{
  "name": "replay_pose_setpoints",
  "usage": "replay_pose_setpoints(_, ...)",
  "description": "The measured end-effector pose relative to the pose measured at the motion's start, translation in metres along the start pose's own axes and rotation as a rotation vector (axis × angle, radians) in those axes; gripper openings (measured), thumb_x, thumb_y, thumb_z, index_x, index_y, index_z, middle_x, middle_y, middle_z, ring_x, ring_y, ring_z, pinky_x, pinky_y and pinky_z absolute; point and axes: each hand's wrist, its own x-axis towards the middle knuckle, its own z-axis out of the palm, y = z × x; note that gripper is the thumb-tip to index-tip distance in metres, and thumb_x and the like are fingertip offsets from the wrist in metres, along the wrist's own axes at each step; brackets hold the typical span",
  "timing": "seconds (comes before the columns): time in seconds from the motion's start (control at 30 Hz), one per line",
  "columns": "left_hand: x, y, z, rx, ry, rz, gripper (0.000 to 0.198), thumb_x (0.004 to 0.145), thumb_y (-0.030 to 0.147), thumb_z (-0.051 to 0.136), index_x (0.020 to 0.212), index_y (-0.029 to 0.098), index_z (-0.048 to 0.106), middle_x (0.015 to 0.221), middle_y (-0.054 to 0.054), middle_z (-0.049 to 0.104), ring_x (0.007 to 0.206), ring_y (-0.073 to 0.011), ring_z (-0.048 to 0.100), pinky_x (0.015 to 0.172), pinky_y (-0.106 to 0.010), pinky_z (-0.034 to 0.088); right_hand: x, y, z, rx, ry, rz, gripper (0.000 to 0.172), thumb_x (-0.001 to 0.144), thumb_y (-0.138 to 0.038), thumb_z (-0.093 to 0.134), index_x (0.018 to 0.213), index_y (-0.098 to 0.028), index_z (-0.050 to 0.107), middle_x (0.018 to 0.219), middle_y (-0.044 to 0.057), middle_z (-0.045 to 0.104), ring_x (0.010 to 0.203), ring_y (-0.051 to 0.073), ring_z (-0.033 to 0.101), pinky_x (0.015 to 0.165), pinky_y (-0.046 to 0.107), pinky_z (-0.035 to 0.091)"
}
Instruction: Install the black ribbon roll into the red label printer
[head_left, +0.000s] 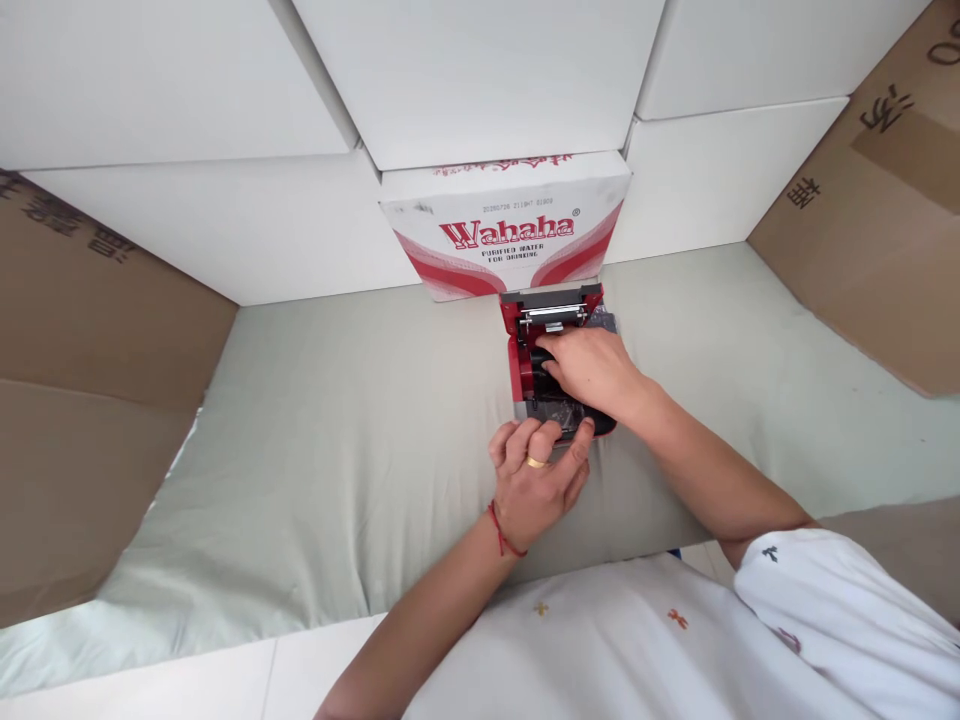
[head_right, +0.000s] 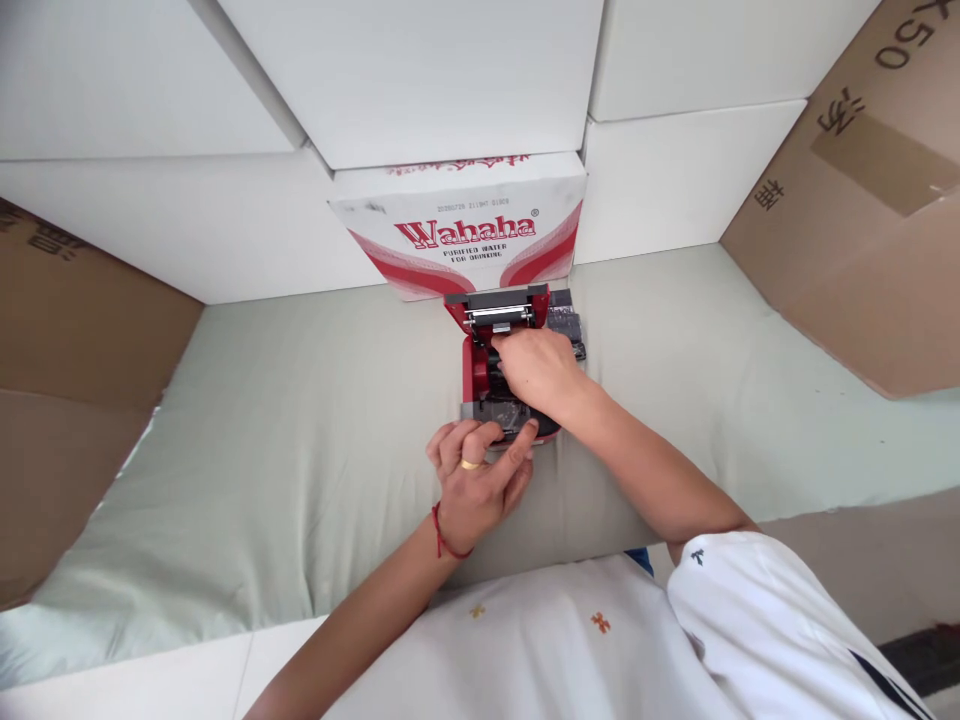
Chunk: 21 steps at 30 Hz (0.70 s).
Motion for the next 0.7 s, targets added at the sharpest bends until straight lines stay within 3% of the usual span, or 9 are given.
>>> replay_pose_setpoints(0.07, 0.001, 0.003, 0.0, 0.108, 0.02, 0.08, 0.063, 0.094, 0.022, 0.076, 0.151, 0.048, 0.068, 0.11, -0.008, 0.071, 0.113, -0.0314, 0.058, 0.117, -0.049, 0.034, -0.011, 0.004, -0.006, 0.194, 0.024, -0.157, 0.03, 0.104, -0.023, 0.062, 0.128, -0.021, 0.08, 0.135, 0.011, 0.081, 0.12, 0.028, 0.077, 0.1, 0.037, 0.057)
replay_pose_setpoints(0.13, 0.0, 0.005, -0.001, 0.161, 0.021, 0.123, 0.067, 0.095, 0.021, 0.074, 0.156, 0.046, 0.063, 0.111, -0.008, 0.071, 0.111, -0.0306, 0.058, 0.113, -0.048, 0.036, -0.023, 0.008, -0.017, 0.389, 0.151, -0.259, 0.028, 0.108, -0.029, 0.059, 0.12, -0.021, 0.083, 0.129, 0.008, 0.083, 0.116, 0.024, 0.077, 0.103, 0.034, 0.056)
replay_pose_setpoints(0.2, -0.001, 0.005, 0.0, 0.145, -0.003, 0.105, 0.068, 0.096, 0.02, 0.072, 0.158, 0.046, 0.061, 0.111, -0.009, 0.071, 0.11, -0.0309, 0.058, 0.112, -0.049, 0.036, -0.031, 0.013, -0.028, 0.465, 0.388, -0.193, 0.037, 0.114, -0.038, 0.049, 0.118, -0.023, 0.083, 0.122, 0.007, 0.084, 0.11, 0.023, 0.077, 0.1, 0.034, 0.057)
replay_pose_setpoints(0.3, -0.003, 0.007, 0.003, 0.115, 0.004, 0.072, 0.067, 0.097, 0.02, 0.072, 0.158, 0.047, 0.061, 0.109, -0.009, 0.07, 0.11, -0.0314, 0.058, 0.111, -0.05, 0.035, -0.026, 0.023, -0.036, 0.34, 0.637, -0.012, 0.046, 0.116, -0.046, 0.042, 0.142, -0.025, 0.073, 0.144, 0.011, 0.075, 0.129, 0.029, 0.07, 0.11, 0.044, 0.054)
replay_pose_setpoints(0.4, -0.001, 0.011, 0.005, 0.191, 0.079, 0.138, 0.064, 0.095, 0.019, 0.074, 0.153, 0.043, 0.067, 0.105, -0.009, 0.069, 0.107, -0.0292, 0.058, 0.108, -0.045, 0.037, -0.009, 0.035, -0.03, 0.261, 0.618, -0.063, 0.053, 0.113, -0.044, 0.047, 0.158, -0.019, 0.06, 0.162, 0.017, 0.064, 0.148, 0.034, 0.057, 0.122, 0.053, 0.047)
replay_pose_setpoints(0.5, 0.004, 0.016, 0.005, 0.339, 0.122, 0.201, 0.05, 0.095, 0.02, 0.076, 0.142, 0.037, 0.076, 0.102, -0.008, 0.067, 0.107, -0.026, 0.057, 0.107, -0.042, 0.039, -0.005, 0.041, -0.015, 0.302, 0.559, -0.214, 0.046, 0.112, -0.043, 0.052, 0.146, -0.016, 0.068, 0.145, 0.017, 0.075, 0.137, 0.033, 0.066, 0.118, 0.053, 0.052)
replay_pose_setpoints(0.6, 0.008, 0.021, 0.001, 0.449, 0.129, 0.219, 0.036, 0.093, 0.021, 0.079, 0.127, 0.031, 0.083, 0.101, -0.007, 0.066, 0.109, -0.0243, 0.054, 0.108, -0.041, 0.04, -0.024, 0.04, -0.003, 0.294, 0.564, -0.311, 0.034, 0.113, -0.037, 0.054, 0.134, -0.02, 0.074, 0.132, 0.014, 0.081, 0.123, 0.032, 0.074, 0.111, 0.053, 0.059)
replay_pose_setpoints(0.7, 0.01, 0.023, -0.003, 0.473, 0.126, 0.234, 0.033, 0.089, 0.02, 0.083, 0.12, 0.03, 0.085, 0.101, -0.007, 0.065, 0.11, -0.0239, 0.053, 0.109, -0.041, 0.04, -0.053, 0.038, 0.007, 0.275, 0.553, -0.399, 0.032, 0.112, -0.026, 0.055, 0.14, -0.02, 0.07, 0.132, 0.013, 0.082, 0.122, 0.03, 0.076, 0.109, 0.052, 0.062)
